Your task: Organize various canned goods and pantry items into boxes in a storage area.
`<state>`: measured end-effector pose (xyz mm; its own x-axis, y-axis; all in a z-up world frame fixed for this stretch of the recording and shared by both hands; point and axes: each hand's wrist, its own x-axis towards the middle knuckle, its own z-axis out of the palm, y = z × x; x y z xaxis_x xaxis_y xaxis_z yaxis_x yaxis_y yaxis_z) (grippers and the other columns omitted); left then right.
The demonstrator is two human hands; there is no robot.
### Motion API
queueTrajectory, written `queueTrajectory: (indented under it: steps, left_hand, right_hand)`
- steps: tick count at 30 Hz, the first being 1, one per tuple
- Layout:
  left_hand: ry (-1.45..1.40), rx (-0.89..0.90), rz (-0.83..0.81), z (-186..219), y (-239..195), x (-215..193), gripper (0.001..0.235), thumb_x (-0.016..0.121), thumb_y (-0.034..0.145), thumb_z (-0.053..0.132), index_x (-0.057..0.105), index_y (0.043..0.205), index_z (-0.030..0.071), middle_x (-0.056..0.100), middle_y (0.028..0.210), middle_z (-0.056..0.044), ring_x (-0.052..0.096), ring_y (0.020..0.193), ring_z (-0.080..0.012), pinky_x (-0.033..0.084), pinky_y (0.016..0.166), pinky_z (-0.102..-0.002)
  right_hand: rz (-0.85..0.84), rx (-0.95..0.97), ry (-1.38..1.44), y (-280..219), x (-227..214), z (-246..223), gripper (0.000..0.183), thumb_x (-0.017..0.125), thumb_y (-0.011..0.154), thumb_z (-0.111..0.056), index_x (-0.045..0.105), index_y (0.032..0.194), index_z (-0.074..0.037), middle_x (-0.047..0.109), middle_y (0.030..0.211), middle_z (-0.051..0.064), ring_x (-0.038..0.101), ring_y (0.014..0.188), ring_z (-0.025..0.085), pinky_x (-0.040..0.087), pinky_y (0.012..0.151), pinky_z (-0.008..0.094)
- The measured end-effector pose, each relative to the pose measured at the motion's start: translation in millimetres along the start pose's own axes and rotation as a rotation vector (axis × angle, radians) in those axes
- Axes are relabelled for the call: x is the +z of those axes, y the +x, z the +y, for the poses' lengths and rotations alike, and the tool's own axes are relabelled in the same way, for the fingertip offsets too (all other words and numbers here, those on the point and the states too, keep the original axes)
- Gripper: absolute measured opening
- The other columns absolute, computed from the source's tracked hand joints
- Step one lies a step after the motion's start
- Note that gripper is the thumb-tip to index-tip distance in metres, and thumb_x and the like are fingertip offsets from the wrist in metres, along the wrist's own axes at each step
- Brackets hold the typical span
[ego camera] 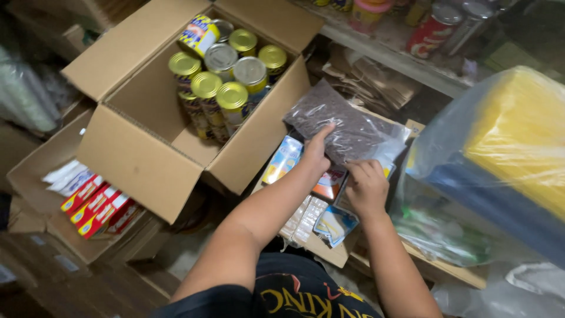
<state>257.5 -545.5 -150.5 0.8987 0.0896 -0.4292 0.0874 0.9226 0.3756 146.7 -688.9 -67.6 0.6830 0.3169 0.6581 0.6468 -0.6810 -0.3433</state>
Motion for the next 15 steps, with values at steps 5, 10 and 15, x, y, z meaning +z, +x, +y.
queueTrajectory:
  steps: [5, 10, 15]
  left_hand:
    - [0.028, -0.096, -0.028, 13, -14, 2, 0.062, 0.083, 0.074, 0.012, 0.057, 0.129, 0.004, 0.067, 0.12, -0.018, 0.067, 0.107, -0.036, 0.055, 0.095, -0.057]
    - [-0.014, -0.268, -0.272, 23, -38, 7, 0.058, 0.084, 0.079, 0.022, 0.063, 0.128, 0.001, 0.07, 0.121, -0.016, 0.067, 0.109, -0.0328, 0.053, 0.097, -0.05]
    - [0.151, 0.023, -0.539, 69, -92, 36, 0.048, 0.084, 0.084, 0.015, 0.068, 0.125, -0.005, 0.074, 0.12, -0.014, 0.067, 0.115, -0.0271, 0.053, 0.104, -0.045]
  right_hand:
    - [0.078, 0.066, 0.088, -28, -5, -8, 0.042, 0.08, 0.08, -0.011, 0.07, 0.121, -0.005, 0.059, 0.134, 0.016, 0.056, 0.125, 0.036, 0.047, 0.107, 0.046]
    - [0.29, 0.119, 0.228, -71, 9, 12, 0.097, 0.08, 0.09, -0.055, 0.028, 0.16, -0.013, 0.023, 0.167, 0.014, 0.026, 0.157, 0.032, 0.026, 0.13, 0.05]
    - [0.418, 0.222, 0.319, -48, 9, -1, 0.11, 0.067, 0.093, -0.066, 0.004, 0.169, -0.016, 0.017, 0.177, 0.008, 0.022, 0.162, 0.026, 0.019, 0.137, 0.044]
